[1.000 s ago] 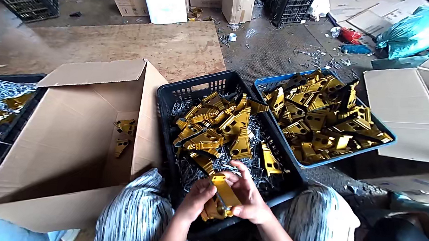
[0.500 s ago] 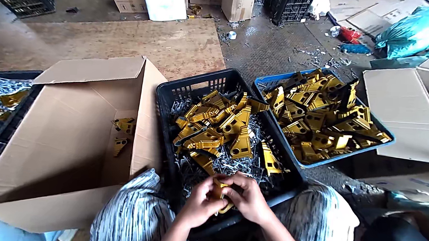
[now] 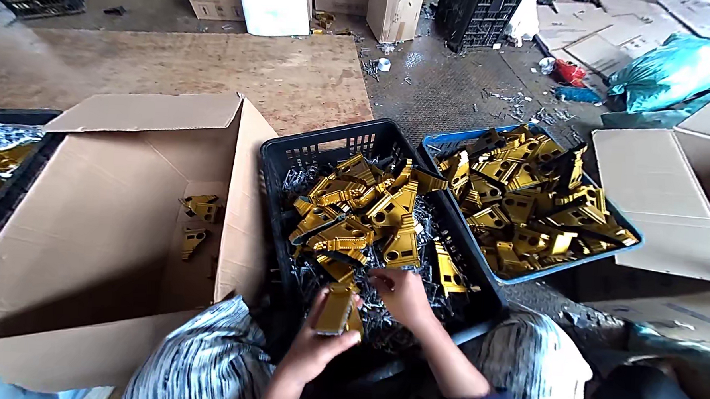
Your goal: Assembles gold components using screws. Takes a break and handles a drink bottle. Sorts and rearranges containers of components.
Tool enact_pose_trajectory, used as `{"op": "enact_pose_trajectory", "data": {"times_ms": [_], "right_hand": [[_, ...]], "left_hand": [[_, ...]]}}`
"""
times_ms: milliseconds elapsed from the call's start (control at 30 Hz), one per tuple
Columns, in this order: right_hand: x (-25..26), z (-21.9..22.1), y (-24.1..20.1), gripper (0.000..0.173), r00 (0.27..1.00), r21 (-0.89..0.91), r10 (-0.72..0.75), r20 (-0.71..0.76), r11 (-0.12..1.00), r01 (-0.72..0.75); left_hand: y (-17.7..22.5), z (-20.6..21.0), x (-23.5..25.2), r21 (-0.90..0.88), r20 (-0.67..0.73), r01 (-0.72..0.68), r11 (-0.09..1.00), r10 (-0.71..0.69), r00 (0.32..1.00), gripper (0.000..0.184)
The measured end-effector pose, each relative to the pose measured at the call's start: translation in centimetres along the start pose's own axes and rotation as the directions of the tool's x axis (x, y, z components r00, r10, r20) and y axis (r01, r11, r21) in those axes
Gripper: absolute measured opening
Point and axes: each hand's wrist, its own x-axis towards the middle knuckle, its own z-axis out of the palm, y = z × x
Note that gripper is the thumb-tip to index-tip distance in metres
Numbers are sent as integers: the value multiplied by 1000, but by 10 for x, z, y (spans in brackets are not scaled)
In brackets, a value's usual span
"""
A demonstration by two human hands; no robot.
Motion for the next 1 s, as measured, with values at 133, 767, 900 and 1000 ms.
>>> {"op": "enact_pose_trajectory", "data": {"times_ms": [133, 767, 900, 1000], "right_hand": [[53, 14, -7, 33, 982, -623, 164, 93, 779, -71], [-24, 26, 4, 24, 588, -259, -770, -247, 637, 726], [-27, 33, 14, 28, 609, -352, -745, -272, 666, 658], [-27, 32, 18, 25, 619, -285, -720, -314, 693, 662]], "left_hand": [[10, -6, 6, -294, -115, 20, 956, -57, 992, 96], [16, 47, 33, -528, -389, 33, 849, -276, 879, 44], [12, 43, 30, -488, -344, 33, 872, -227, 911, 62], [10, 41, 29, -435, -312, 59, 899, -212, 926, 76]]}}
